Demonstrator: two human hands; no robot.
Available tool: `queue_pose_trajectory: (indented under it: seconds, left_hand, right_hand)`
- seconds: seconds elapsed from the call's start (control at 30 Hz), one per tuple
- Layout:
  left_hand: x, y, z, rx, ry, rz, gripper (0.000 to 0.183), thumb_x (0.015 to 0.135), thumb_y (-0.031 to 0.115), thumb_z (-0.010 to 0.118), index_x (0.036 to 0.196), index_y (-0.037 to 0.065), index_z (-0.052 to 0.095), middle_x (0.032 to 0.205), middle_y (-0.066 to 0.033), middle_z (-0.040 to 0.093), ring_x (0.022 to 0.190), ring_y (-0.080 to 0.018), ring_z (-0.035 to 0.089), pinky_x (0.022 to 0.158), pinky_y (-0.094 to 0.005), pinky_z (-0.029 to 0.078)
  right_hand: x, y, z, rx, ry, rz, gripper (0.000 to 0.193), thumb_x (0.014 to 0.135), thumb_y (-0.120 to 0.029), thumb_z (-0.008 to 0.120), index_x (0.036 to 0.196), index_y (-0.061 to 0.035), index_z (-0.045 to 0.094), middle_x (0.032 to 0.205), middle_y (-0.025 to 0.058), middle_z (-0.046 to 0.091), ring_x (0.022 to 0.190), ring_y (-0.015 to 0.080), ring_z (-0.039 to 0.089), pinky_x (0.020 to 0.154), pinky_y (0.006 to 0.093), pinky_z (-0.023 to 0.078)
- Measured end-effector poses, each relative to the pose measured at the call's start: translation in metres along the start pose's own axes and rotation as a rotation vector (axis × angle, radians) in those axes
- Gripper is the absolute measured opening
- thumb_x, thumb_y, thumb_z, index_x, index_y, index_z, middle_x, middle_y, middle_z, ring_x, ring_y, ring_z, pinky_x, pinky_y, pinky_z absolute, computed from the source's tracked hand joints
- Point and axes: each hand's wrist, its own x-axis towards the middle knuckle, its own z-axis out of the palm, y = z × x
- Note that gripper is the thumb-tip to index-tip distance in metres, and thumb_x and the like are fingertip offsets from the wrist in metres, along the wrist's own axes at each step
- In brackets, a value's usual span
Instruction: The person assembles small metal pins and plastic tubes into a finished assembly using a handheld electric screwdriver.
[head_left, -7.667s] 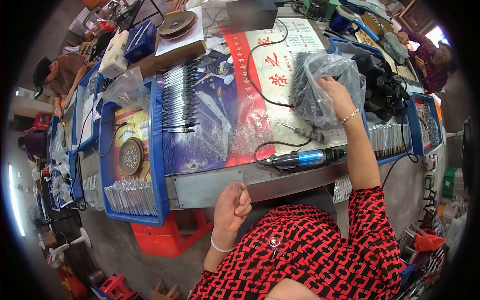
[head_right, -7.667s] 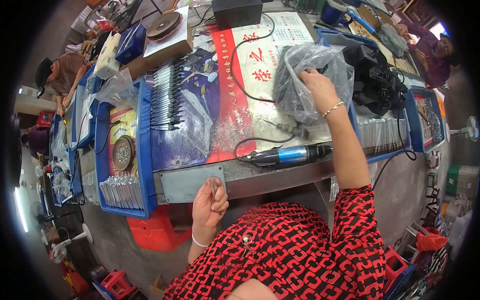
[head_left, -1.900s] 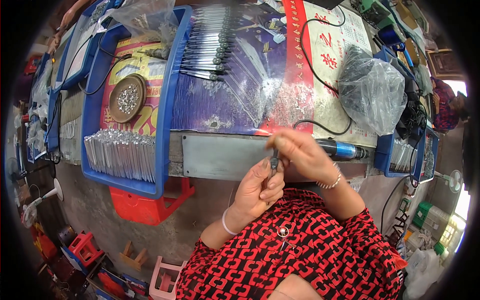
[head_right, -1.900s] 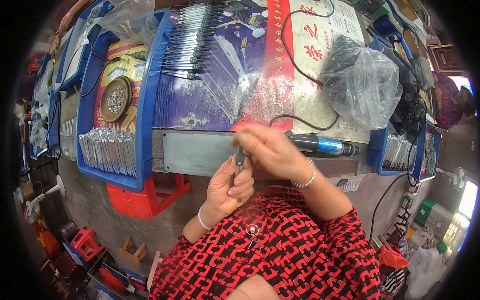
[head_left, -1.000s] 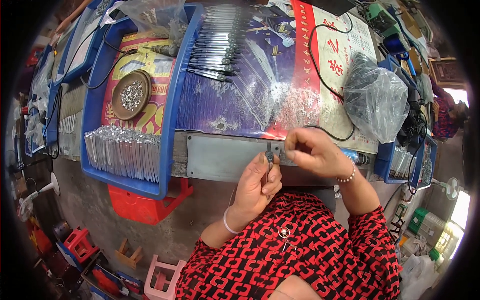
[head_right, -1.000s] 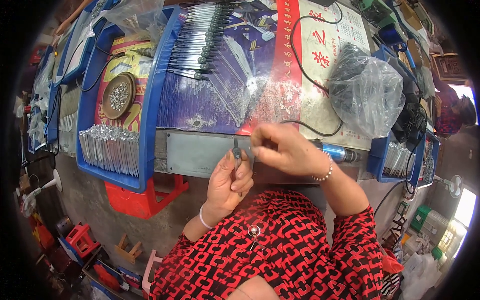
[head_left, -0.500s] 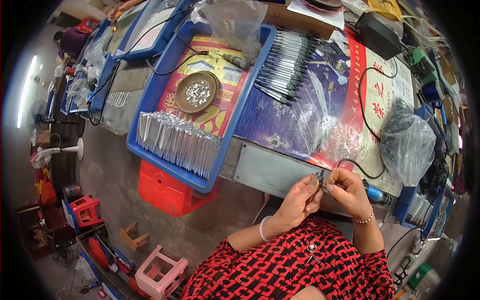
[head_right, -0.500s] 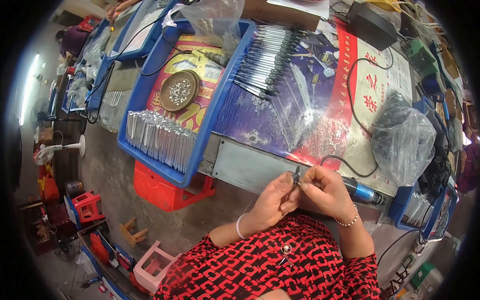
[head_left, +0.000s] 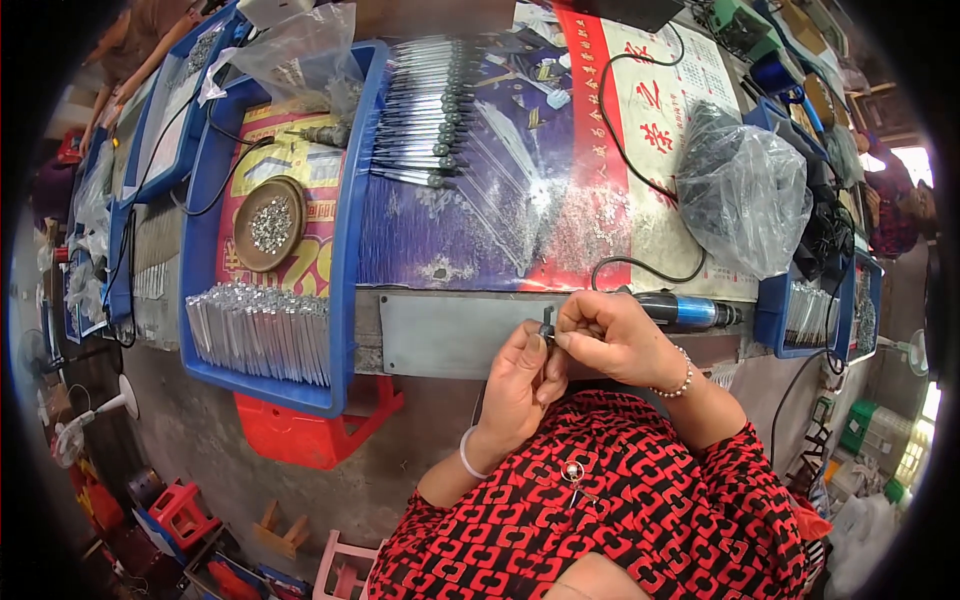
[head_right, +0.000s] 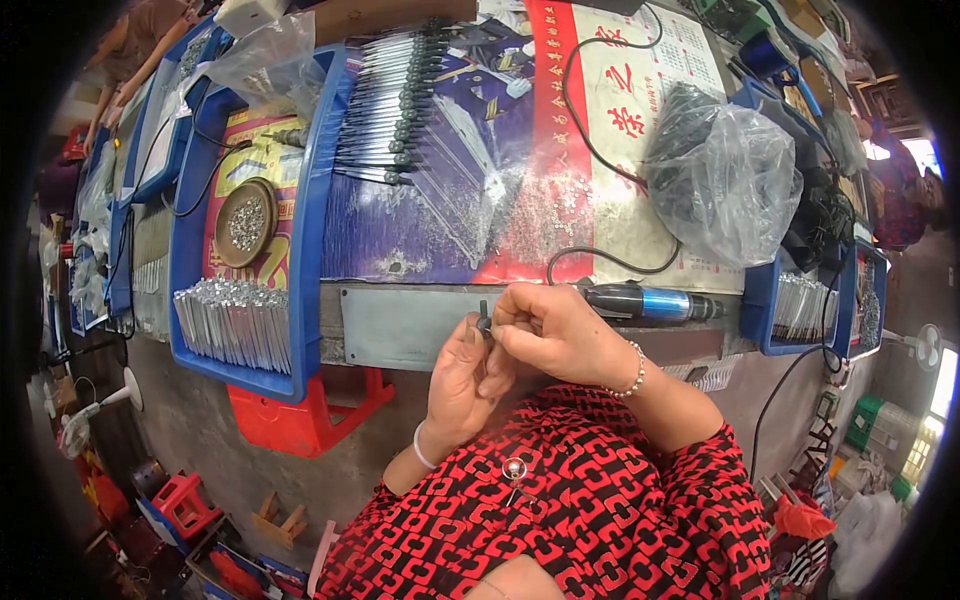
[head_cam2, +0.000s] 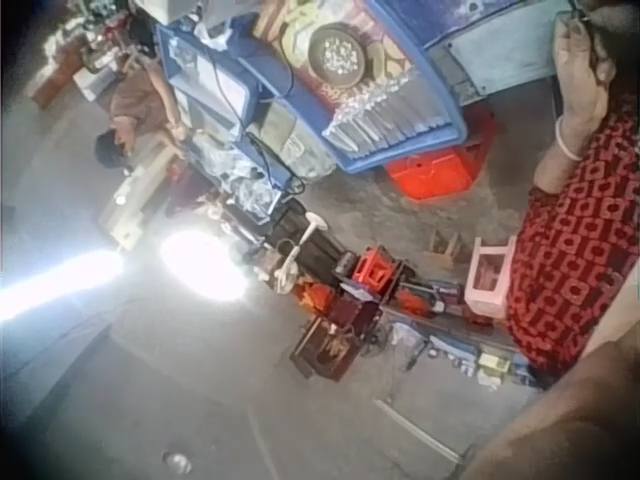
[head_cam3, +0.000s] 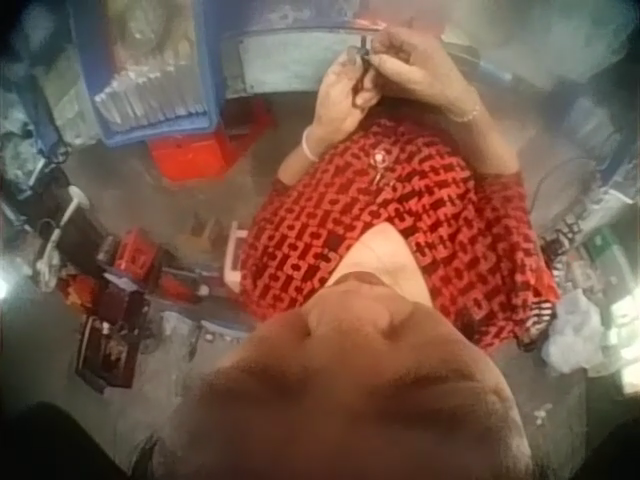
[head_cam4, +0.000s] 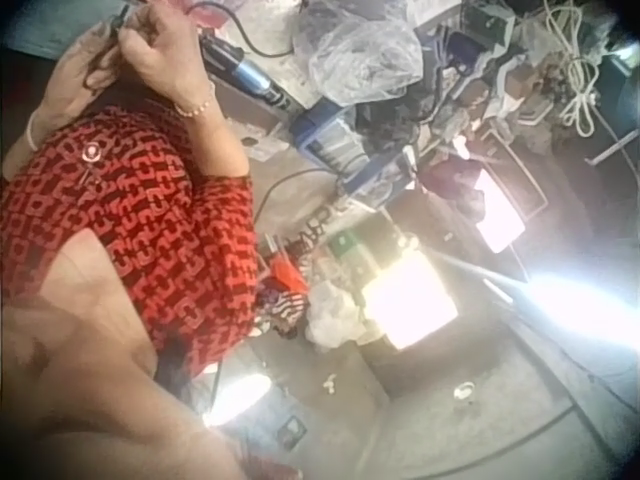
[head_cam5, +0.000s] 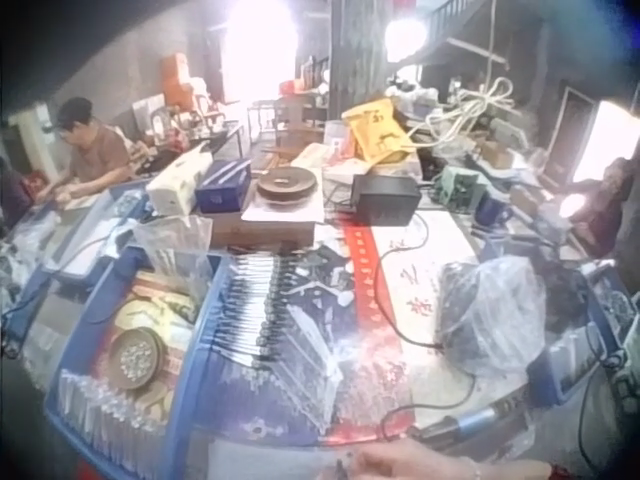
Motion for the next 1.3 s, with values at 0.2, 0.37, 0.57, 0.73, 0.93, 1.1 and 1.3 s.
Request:
queue_pose_trajectory:
  seconds: [0.2,0.37,0.57,0.73,0.93,1.1,1.3]
  left_hand:
    - [-0.001,-0.005,0.003,0.091,0.013,0.077,0.016,0.099,0.025,0.047,0.102,0.010,0.049,0.070,-0.0008,0.048,0.053,-0.0057,0.037,0.047,-0.0184,0.030]
    - [-0.001,-0.005,-0.001,0.252,0.016,0.097,0.015,0.098,0.023,0.049,0.102,0.008,0.050,0.071,-0.0014,0.049,0.054,-0.0060,0.039,0.048,-0.0184,0.032]
    - [0.000,-0.011,-0.004,0.252,-0.073,0.032,0.016,0.098,0.021,0.050,0.104,0.006,0.049,0.072,-0.0021,0.049,0.054,-0.0067,0.039,0.048,-0.0187,0.033]
    - [-0.001,-0.012,-0.002,0.279,-0.035,0.057,0.014,0.098,0.020,0.049,0.104,0.007,0.048,0.070,-0.0030,0.048,0.054,-0.0074,0.039,0.048,-0.0200,0.032]
    - [0.004,-0.015,0.004,0.219,0.005,-0.023,0.013,0.099,0.020,0.047,0.106,0.009,0.046,0.068,-0.0031,0.046,0.054,-0.0084,0.038,0.049,-0.0208,0.032]
    - [0.006,-0.018,0.003,0.080,-0.061,-0.082,0.013,0.098,0.021,0.049,0.105,0.011,0.047,0.071,-0.0026,0.049,0.055,-0.0086,0.040,0.051,-0.0201,0.034]
    - [0.005,-0.015,0.006,0.254,0.024,0.060,0.009,0.098,0.016,0.050,0.103,0.009,0.047,0.069,-0.0011,0.049,0.055,-0.0063,0.041,0.050,-0.0189,0.034]
  right_hand:
    - [-0.005,0.001,-0.002,0.010,0.007,-0.009,0.012,0.082,-0.010,0.060,0.082,0.0012,0.054,0.064,0.0002,0.049,0.059,0.0052,0.045,0.053,0.0244,0.039]
    - [-0.007,-0.001,-0.011,-0.097,-0.092,-0.018,0.009,0.084,-0.009,0.059,0.084,-0.0006,0.054,0.070,-0.0004,0.052,0.064,0.0036,0.044,0.053,0.0221,0.038]
    - [-0.011,0.007,-0.028,0.152,-0.242,0.074,0.014,0.085,-0.014,0.057,0.084,-0.0004,0.055,0.073,-0.0029,0.049,0.069,0.0056,0.043,0.062,0.0228,0.039]
    - [-0.013,0.011,-0.027,0.198,-0.223,0.068,0.015,0.086,-0.015,0.058,0.083,-0.0005,0.056,0.072,-0.0028,0.049,0.068,0.0047,0.043,0.061,0.0228,0.039]
    - [-0.016,0.023,-0.026,0.077,-0.062,-0.120,0.015,0.086,-0.014,0.058,0.086,0.0008,0.055,0.074,-0.0002,0.053,0.069,0.0056,0.047,0.063,0.0230,0.043]
    - [-0.021,0.023,-0.029,0.095,-0.069,-0.060,0.010,0.084,-0.008,0.059,0.086,0.0008,0.054,0.071,0.0008,0.053,0.066,0.0061,0.046,0.059,0.0241,0.041]
    - [-0.021,0.010,-0.020,-0.137,-0.026,-0.116,0.011,0.086,-0.009,0.058,0.086,0.0003,0.053,0.070,0.0012,0.051,0.064,0.0063,0.044,0.057,0.0248,0.041]
